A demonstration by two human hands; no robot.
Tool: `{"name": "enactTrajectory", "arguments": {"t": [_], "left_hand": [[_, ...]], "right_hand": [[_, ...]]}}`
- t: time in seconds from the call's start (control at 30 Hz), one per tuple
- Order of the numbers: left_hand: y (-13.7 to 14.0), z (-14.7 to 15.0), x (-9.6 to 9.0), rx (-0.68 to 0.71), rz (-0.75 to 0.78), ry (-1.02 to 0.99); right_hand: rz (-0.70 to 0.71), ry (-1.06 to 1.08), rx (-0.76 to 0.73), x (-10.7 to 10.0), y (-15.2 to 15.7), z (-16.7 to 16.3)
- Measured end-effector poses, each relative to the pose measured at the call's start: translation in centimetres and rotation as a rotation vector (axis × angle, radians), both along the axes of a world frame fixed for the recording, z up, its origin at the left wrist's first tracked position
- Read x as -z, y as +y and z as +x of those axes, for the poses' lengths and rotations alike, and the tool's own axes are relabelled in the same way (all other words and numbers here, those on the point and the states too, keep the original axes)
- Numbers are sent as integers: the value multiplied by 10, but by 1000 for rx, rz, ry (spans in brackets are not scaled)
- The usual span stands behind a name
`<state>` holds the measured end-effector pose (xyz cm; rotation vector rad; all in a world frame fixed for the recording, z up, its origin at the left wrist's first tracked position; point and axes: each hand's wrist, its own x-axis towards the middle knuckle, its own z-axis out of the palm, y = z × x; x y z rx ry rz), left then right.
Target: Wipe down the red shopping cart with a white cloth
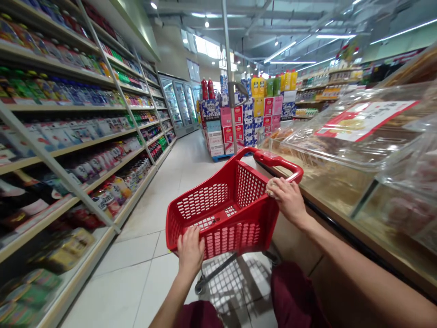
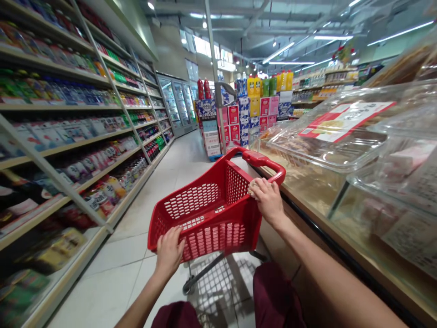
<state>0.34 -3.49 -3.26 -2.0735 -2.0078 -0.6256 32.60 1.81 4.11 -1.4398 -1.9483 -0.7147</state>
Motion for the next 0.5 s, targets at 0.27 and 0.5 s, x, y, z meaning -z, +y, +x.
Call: {"name": "enactTrajectory", "arguments": {"t": [0.27,0.5], "left_hand": [[-4,-8,1,59,-44,-20],[-10,-5,4,-18,12,-40]], "right_hand": [[-115,-137,-206,29,-8,-64],[-67,2,29,16,-6,-25]]}}
